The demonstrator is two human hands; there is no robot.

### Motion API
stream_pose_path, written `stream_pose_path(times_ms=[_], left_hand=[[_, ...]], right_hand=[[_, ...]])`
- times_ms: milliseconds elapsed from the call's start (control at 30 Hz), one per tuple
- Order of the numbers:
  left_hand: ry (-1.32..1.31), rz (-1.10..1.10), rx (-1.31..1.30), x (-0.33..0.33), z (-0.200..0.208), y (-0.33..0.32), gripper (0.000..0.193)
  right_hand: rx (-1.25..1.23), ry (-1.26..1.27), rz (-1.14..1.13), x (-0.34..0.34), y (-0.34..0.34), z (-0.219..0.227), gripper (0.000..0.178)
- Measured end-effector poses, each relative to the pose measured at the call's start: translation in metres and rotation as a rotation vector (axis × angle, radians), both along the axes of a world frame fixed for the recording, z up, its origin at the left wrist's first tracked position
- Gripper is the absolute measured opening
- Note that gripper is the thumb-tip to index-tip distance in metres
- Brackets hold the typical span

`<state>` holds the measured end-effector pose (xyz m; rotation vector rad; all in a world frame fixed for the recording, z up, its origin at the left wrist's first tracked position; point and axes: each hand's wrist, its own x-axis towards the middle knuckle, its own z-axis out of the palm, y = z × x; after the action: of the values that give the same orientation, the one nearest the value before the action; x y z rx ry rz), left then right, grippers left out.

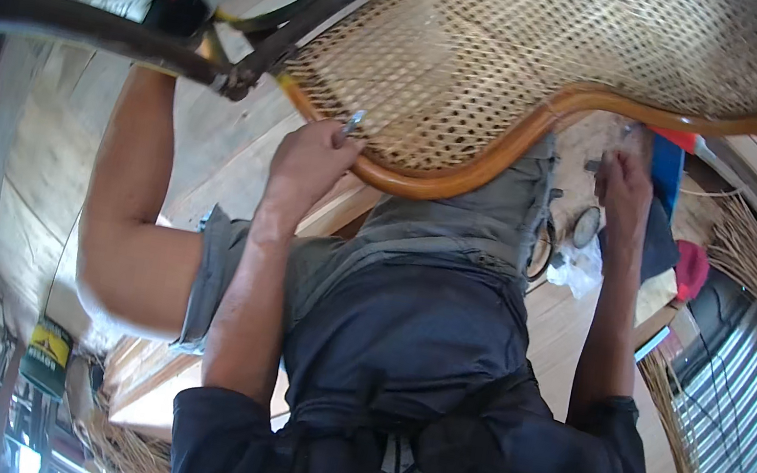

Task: Repairing the wicker seat and wooden frame of a chair using tools and new rattan strips.

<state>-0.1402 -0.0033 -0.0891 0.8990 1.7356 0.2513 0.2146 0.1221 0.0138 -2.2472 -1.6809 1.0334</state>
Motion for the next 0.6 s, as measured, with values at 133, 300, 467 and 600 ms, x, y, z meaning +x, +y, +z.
stream_pose_path(times_ms=[133, 300, 467, 600], left_hand=[[-0.018, 0.023, 0.032, 0.002, -0.006, -0.002, 0.030], [-0.054, 0.067, 0.019, 0.001, -0.013, -0.006, 0.028], [-0.077, 0.118, -0.014, 0.001, -0.003, -0.005, 0.032], [-0.150, 0.190, -0.009, 0.005, -0.001, -0.008, 0.028]], right_hand=[[-0.076, -0.249, -0.047, 0.082, -0.071, -0.040, 0.029], [0.148, -0.393, 0.129, 0.102, -0.141, -0.088, 0.018], [-0.068, -0.356, 0.394, 0.139, -0.131, -0.107, 0.026], [-0.224, -0.391, 0.391, 0.183, -0.138, -0.090, 0.022]])
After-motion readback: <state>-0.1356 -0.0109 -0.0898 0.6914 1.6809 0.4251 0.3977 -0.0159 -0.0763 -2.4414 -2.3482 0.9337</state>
